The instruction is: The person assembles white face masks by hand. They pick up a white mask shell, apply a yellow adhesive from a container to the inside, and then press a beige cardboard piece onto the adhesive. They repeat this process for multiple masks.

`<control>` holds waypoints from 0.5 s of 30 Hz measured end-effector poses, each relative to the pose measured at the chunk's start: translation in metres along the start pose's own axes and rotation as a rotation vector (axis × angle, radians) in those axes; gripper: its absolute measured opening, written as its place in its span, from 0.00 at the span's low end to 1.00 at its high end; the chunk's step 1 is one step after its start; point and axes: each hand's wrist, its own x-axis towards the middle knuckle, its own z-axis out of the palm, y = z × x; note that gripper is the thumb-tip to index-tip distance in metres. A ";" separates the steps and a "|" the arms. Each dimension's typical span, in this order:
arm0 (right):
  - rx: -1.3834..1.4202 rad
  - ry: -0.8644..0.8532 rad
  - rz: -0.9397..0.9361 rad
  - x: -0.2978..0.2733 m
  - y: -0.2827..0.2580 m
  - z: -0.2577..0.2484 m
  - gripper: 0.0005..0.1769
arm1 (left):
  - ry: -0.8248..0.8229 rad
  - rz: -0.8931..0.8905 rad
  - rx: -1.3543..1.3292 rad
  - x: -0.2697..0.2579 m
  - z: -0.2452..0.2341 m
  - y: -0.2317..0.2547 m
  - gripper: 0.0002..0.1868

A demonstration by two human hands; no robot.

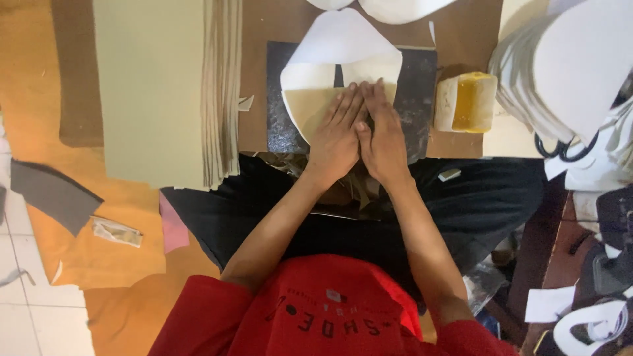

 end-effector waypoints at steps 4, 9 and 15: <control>-0.097 -0.099 0.067 -0.006 0.004 -0.001 0.39 | 0.129 -0.095 -0.055 -0.006 0.008 -0.001 0.28; -0.148 -0.060 0.014 -0.009 0.010 0.009 0.39 | 0.119 -0.286 0.005 -0.029 -0.007 -0.019 0.30; -0.218 -0.059 -0.078 -0.002 0.006 0.009 0.40 | -0.027 -0.407 0.043 -0.029 -0.011 -0.019 0.34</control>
